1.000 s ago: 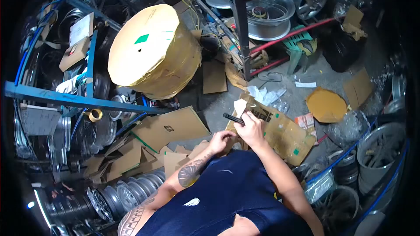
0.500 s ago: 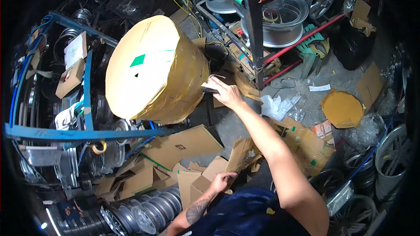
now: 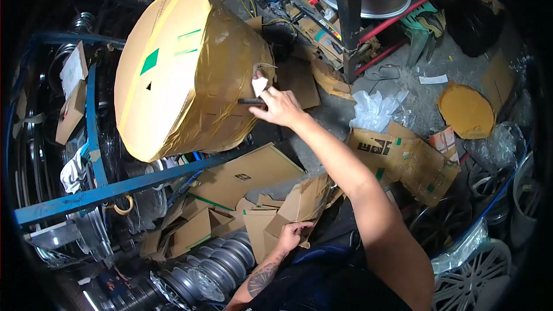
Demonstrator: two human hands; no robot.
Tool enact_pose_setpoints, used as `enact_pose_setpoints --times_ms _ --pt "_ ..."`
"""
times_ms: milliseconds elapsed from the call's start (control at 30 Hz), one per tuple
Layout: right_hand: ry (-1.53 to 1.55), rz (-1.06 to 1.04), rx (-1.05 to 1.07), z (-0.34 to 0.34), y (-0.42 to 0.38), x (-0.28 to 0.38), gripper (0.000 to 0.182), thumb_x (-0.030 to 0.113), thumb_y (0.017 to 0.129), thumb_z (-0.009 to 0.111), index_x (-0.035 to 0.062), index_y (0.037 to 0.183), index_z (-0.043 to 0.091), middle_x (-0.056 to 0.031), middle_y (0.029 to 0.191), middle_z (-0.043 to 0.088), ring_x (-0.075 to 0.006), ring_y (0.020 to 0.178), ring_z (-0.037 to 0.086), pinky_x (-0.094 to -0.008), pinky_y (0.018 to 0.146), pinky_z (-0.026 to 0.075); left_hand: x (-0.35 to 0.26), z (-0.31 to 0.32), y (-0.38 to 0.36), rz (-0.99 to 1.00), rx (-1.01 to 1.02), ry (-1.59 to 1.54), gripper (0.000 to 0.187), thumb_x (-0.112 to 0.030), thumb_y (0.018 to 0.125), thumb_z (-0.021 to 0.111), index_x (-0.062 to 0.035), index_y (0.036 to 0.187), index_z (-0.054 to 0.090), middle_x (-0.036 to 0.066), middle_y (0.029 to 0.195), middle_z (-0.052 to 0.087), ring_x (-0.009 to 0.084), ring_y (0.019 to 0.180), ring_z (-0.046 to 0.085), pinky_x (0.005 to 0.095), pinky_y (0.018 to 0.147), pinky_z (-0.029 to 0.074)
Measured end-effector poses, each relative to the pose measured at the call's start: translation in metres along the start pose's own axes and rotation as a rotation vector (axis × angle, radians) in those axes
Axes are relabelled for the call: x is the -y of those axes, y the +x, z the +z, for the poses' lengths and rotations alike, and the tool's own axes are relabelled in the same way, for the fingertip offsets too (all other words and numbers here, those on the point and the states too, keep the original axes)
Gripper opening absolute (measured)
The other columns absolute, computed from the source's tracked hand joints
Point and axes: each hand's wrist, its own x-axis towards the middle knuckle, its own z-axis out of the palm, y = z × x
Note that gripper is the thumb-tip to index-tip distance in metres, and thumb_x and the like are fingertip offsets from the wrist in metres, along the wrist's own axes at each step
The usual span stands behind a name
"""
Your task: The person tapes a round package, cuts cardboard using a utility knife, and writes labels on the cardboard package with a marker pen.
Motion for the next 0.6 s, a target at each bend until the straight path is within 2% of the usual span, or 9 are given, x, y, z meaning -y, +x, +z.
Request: enact_pose_setpoints --times_ms 100,133,167,233,367,400,433,533,600 --pt "0.107 -0.017 -0.03 -0.004 -0.018 0.016 0.064 0.046 0.086 0.072 0.017 0.141 0.056 -0.0217 0.142 0.058 -0.0378 0.091 0.073 -0.0461 0.072 0.061 0.008 0.0 0.01 0.002 0.012 -0.012 0.047 0.014 0.088 0.045 -0.0073 0.117 0.076 0.014 0.115 0.076 0.023 0.111 0.072 0.0321 0.1 0.052" --pt "0.121 -0.007 0.0 -0.001 -0.025 0.02 0.072 0.04 0.084 0.074 0.0253 0.15 0.049 -0.018 0.154 0.047 -0.0368 0.094 0.073 -0.0447 0.074 0.062 0.007 0.0 0.014 0.013 0.017 -0.01 0.047 0.014 0.088 0.045 -0.007 0.117 0.075 0.013 0.115 0.076 0.0228 0.11 0.072 0.0322 0.099 0.052" --pt "0.176 -0.03 -0.059 0.003 -0.032 0.027 0.074 0.032 0.083 0.074 0.028 0.152 0.047 -0.0163 0.153 0.05 -0.0357 0.092 0.074 -0.0439 0.073 0.062 0.007 0.001 0.015 0.001 0.033 -0.002 0.047 0.014 0.088 0.045 -0.0071 0.117 0.075 0.014 0.114 0.076 0.023 0.11 0.071 0.0323 0.099 0.052" --pt "0.202 -0.014 0.07 -0.005 -0.035 0.037 0.078 0.015 0.081 0.074 0.0252 0.153 0.045 -0.0158 0.153 0.05 -0.0343 0.096 0.073 -0.0419 0.079 0.062 0.005 0.002 0.018 -0.026 0.058 0.014 0.047 0.014 0.089 0.045 -0.0072 0.118 0.075 0.014 0.114 0.076 0.0233 0.109 0.071 0.0326 0.099 0.052" --pt "0.346 0.134 -0.289 -0.003 -0.018 0.039 0.074 0.006 0.085 0.066 0.0228 0.153 0.045 -0.0113 0.151 0.052 -0.0345 0.112 0.069 -0.0403 0.088 0.06 0.01 0.006 0.019 -0.008 0.061 -0.028 0.048 0.014 0.088 0.044 -0.0079 0.118 0.075 0.014 0.114 0.076 0.0234 0.108 0.071 0.0329 0.098 0.052" --pt "0.382 0.159 -0.3 -0.007 -0.012 0.047 0.071 0.002 0.085 0.064 0.0167 0.152 0.046 -0.0109 0.153 0.051 -0.0334 0.122 0.064 -0.0399 0.099 0.056 0.011 0.006 0.019 -0.009 0.062 -0.023 0.048 0.014 0.088 0.044 -0.0082 0.118 0.075 0.014 0.113 0.076 0.0233 0.108 0.071 0.0329 0.098 0.052" --pt "0.293 0.118 -0.225 0.001 -0.007 0.052 0.072 0.001 0.085 0.065 0.0066 0.153 0.042 -0.0169 0.157 0.045 -0.0359 0.135 0.054 -0.0412 0.112 0.046 0.012 0.006 0.019 -0.01 0.064 -0.016 0.048 0.014 0.088 0.044 -0.0085 0.118 0.075 0.014 0.113 0.076 0.0232 0.107 0.072 0.0328 0.098 0.053" --pt "0.359 0.173 -0.211 0.018 -0.003 0.086 0.08 -0.002 0.085 0.063 -0.0062 0.156 0.027 -0.0292 0.163 0.025 -0.0413 0.151 0.029 -0.0433 0.126 0.025 0.015 0.007 0.019 -0.023 0.064 0.039 0.048 0.013 0.088 0.045 -0.0086 0.118 0.076 0.015 0.112 0.076 0.0228 0.105 0.072 0.0326 0.097 0.053" --pt "0.45 0.077 -0.28 0.014 -0.006 0.106 0.083 -0.004 0.083 0.061 0.0026 0.159 0.028 -0.0246 0.165 0.025 -0.0405 0.152 0.027 -0.0438 0.126 0.026 0.015 0.008 0.021 0.001 0.05 0.033 0.047 0.013 0.088 0.046 -0.0087 0.118 0.076 0.015 0.112 0.076 0.0225 0.103 0.073 0.0325 0.095 0.054"
